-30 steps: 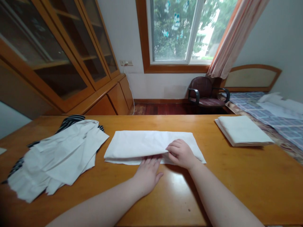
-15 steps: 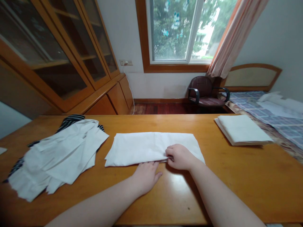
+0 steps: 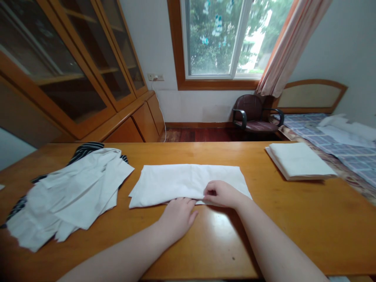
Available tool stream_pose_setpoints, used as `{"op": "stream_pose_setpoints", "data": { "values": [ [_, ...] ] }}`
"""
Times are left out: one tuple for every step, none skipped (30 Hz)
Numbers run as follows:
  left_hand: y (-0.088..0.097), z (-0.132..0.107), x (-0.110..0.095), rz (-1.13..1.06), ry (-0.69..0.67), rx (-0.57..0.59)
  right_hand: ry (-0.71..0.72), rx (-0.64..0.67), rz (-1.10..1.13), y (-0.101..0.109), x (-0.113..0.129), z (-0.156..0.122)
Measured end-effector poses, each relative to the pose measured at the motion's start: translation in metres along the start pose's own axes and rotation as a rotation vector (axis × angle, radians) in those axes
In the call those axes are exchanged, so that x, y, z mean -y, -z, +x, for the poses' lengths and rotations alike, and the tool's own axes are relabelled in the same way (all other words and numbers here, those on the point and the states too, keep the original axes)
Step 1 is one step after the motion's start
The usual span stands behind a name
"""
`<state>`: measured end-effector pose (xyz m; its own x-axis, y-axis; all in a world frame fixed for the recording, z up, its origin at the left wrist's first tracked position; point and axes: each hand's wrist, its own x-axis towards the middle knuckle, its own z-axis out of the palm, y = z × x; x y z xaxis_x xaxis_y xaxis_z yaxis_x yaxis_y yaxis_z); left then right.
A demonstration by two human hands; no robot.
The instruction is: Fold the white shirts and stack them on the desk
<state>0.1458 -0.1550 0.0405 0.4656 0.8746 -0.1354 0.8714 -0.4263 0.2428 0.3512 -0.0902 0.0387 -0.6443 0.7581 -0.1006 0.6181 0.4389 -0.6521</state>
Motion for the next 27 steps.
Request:
{"op": "stream_pose_setpoints", "data": {
  "values": [
    [0.002,0.0,0.002,-0.004,0.005,-0.004,0.001,0.014,0.028,0.001,-0.001,0.0],
    [0.004,0.001,0.004,-0.007,0.007,-0.015,0.008,0.036,0.058,0.001,-0.001,0.001],
    [0.005,0.002,0.006,-0.006,0.003,-0.036,0.016,0.063,0.086,0.001,-0.002,0.001],
    [0.005,0.002,0.009,-0.002,-0.005,-0.063,0.022,0.087,0.11,0.002,-0.002,0.001],
    [0.005,0.004,0.011,0.004,-0.021,-0.095,0.022,0.101,0.129,0.001,-0.003,0.001],
    [0.004,0.005,0.014,0.011,-0.039,-0.128,0.016,0.108,0.143,0.001,-0.003,0.001],
    [0.003,0.006,0.016,0.019,-0.061,-0.155,0.005,0.111,0.154,0.0,-0.004,0.0],
    [0.002,0.008,0.018,0.027,-0.084,-0.169,-0.01,0.113,0.161,-0.001,-0.005,0.0],
    [0.001,0.009,0.019,0.035,-0.104,-0.167,-0.026,0.119,0.166,-0.003,-0.006,-0.001],
    [-0.001,0.011,0.021,0.04,-0.119,-0.149,-0.043,0.128,0.168,-0.005,-0.007,-0.001],
    [-0.002,0.012,0.022,0.04,-0.129,-0.124,-0.058,0.14,0.167,-0.006,-0.008,-0.002],
    [-0.002,0.013,0.023,0.03,-0.132,-0.097,-0.074,0.147,0.163,-0.008,-0.01,-0.002],
    [-0.002,0.014,0.025,0.009,-0.132,-0.076,-0.089,0.134,0.158,-0.009,-0.011,-0.001],
    [-0.002,0.015,0.026,-0.025,-0.128,-0.064,-0.103,0.09,0.151,-0.01,-0.012,0.0],
    [-0.001,0.016,0.028,-0.069,-0.125,-0.06,-0.115,0.009,0.136,-0.011,-0.013,0.002],
    [0.0,0.016,0.031,-0.118,-0.123,-0.059,-0.124,-0.102,0.104,-0.012,-0.014,0.004],
    [0.001,0.017,0.033,-0.169,-0.121,-0.058,-0.131,-0.229,0.046,-0.013,-0.016,0.006],
    [0.002,0.018,0.035,-0.218,-0.115,-0.055,-0.138,-0.348,-0.036,-0.014,-0.018,0.008],
    [0.002,0.019,0.037,-0.26,-0.103,-0.054,-0.149,-0.435,-0.138,-0.016,-0.02,0.01],
    [0.003,0.02,0.039,-0.296,-0.087,-0.053,-0.167,-0.476,-0.246,-0.018,-0.023,0.012],
    [0.002,0.021,0.041,-0.322,-0.065,-0.055,-0.19,-0.47,-0.346,-0.02,-0.025,0.012],
    [0.002,0.023,0.042,-0.337,-0.043,-0.06,-0.216,-0.431,-0.425,-0.022,-0.028,0.013],
    [0.001,0.025,0.043,-0.341,-0.018,-0.069,-0.24,-0.378,-0.48,-0.025,-0.03,0.013],
    [0.001,0.026,0.044,-0.334,0.008,-0.082,-0.259,-0.324,-0.514,-0.027,-0.032,0.012],
    [0.001,0.028,0.044,-0.314,0.041,-0.098,-0.27,-0.277,-0.531,-0.028,-0.034,0.012],
    [0.002,0.029,0.046,-0.28,0.084,-0.112,-0.274,-0.242,-0.537,-0.029,-0.035,0.012],
    [0.003,0.03,0.048,-0.235,0.143,-0.121,-0.273,-0.221,-0.536,-0.029,-0.037,0.012]
  ]
}}
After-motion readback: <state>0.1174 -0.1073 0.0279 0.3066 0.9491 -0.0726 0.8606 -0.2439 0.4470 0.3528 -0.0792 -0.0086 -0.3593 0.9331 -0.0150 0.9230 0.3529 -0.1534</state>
